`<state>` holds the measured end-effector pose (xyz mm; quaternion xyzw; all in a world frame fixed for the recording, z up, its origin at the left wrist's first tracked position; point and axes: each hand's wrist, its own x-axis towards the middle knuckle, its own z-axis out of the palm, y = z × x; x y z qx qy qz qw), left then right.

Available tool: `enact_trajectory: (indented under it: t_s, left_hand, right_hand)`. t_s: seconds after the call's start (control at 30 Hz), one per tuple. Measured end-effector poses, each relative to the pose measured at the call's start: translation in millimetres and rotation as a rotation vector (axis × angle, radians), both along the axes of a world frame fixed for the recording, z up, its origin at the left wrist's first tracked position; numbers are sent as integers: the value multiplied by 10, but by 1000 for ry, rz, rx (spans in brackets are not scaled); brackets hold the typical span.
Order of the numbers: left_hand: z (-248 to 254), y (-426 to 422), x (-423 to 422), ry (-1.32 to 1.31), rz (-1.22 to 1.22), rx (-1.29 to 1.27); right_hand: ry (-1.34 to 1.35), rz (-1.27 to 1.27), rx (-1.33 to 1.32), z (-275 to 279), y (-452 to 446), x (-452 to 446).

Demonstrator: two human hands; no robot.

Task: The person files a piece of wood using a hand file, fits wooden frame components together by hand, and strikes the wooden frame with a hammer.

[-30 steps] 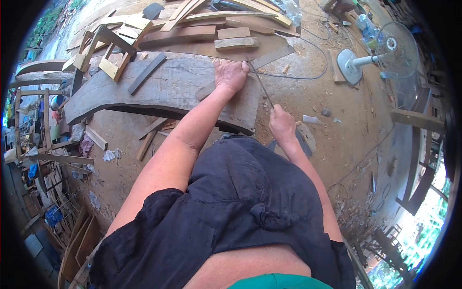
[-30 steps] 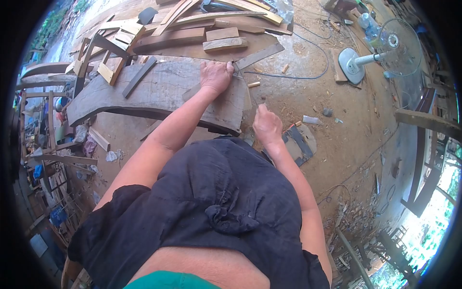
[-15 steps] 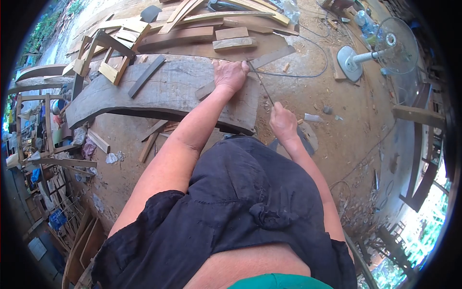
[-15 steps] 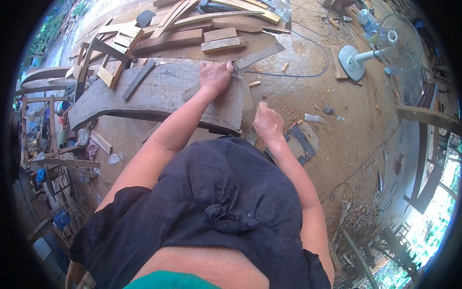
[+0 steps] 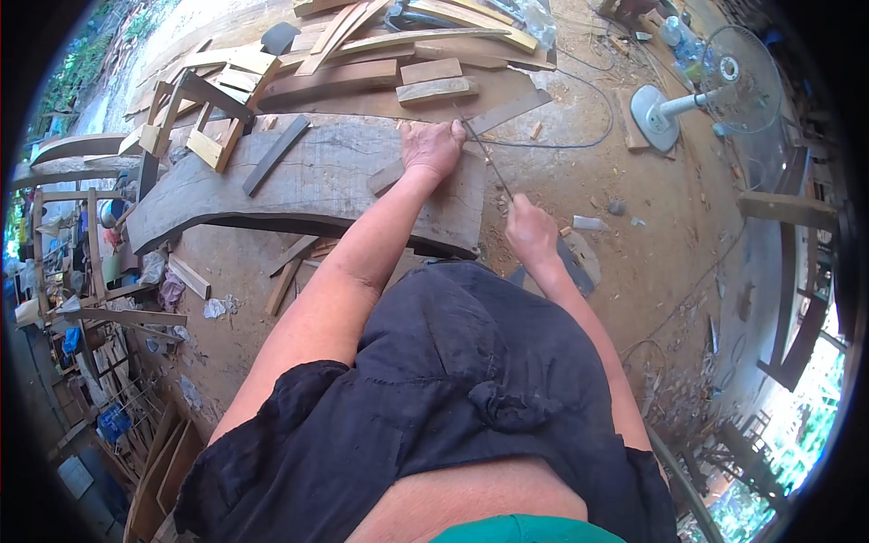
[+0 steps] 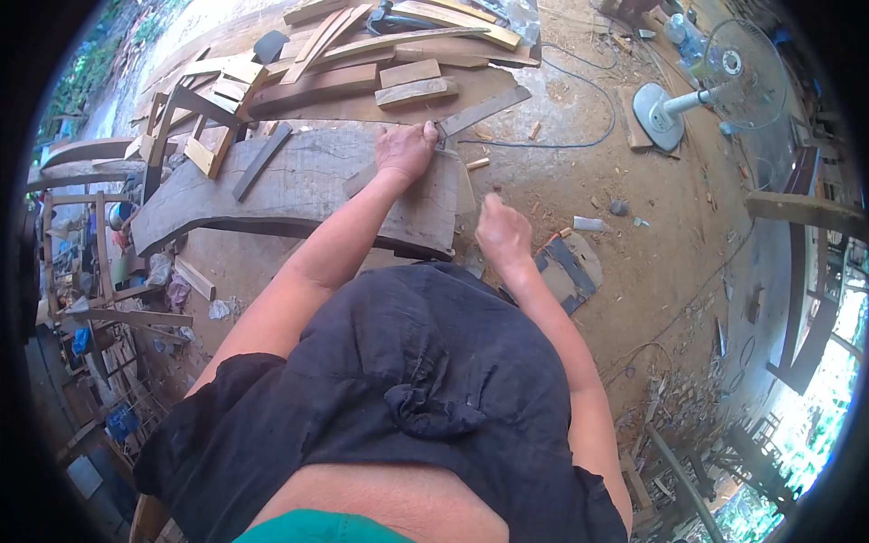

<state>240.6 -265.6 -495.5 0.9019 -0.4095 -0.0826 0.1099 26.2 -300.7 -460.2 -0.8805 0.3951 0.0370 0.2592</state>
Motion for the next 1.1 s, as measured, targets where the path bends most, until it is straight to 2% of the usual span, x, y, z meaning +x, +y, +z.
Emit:
enact_trajectory:
  t_s: [0.17,0.27,0.33,0.53,0.77,0.83,1.1]
  left_hand:
    - [-2,-19,0,74,8,54]
    - [-69,-3,-26,50,-92,22]
    - [-49,-32,-35,44,-5,-1]
    - [77,-30,-56,32,-25,39]
    - [-16,-41,-70,19,-74,15]
    - [29,-54,-76,49,-3,14]
    - [73,-41,-77,48,-16,10]
  right_hand:
    - [-4,-30,-23,-78,-121,180]
    - [-102,53,-44,-198,-243,507]
    - [-79,-4,-69,-169,-266,627]
    - [2,-46,27,55,-27,24]
    - [-77,17,2,-124,-296,502]
    - [-72,-12,-25,-171,-329,671]
    - [-23,-41,24,-65,-87,105]
